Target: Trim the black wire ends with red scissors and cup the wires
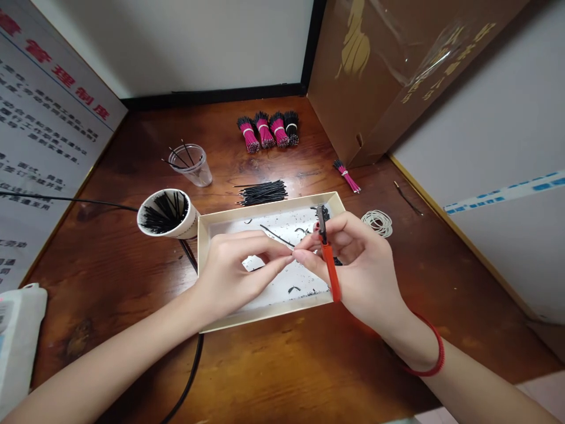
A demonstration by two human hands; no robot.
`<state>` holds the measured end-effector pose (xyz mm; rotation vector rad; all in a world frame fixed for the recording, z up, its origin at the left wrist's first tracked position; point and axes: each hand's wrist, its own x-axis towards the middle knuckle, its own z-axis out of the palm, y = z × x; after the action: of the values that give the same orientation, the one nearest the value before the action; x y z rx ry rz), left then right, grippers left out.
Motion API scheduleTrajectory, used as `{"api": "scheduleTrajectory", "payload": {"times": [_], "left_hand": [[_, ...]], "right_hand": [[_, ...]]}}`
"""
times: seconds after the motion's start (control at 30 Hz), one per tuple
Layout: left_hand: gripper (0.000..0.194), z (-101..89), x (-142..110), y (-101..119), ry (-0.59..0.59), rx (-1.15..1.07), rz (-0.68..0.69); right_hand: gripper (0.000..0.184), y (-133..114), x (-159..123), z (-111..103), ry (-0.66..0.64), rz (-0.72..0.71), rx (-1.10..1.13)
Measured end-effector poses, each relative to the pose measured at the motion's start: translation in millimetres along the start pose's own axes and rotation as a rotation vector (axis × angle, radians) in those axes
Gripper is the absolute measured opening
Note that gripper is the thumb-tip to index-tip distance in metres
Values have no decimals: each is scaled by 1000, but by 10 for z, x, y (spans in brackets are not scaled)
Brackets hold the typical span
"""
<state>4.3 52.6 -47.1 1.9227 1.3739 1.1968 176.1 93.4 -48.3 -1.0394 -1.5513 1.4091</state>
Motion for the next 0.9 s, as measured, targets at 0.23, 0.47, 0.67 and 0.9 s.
{"api": "scheduleTrajectory", "payload": {"times": [0.23, 0.47, 0.67, 0.9], "left_hand": [[7, -7, 29, 2, -60, -164, -175], [7, -24, 50, -3, -113, -325, -347], [7, -15, 33, -25, -50, -240, -285], [7, -9, -7, -97, 237, 35, -132]], "right_hand": [[32, -10, 29, -66, -102, 108, 95], [33, -20, 51, -79, -122, 162, 124], [27, -13, 24, -99, -112, 124, -14], [17, 60, -124, -148, -90, -80, -482]]}}
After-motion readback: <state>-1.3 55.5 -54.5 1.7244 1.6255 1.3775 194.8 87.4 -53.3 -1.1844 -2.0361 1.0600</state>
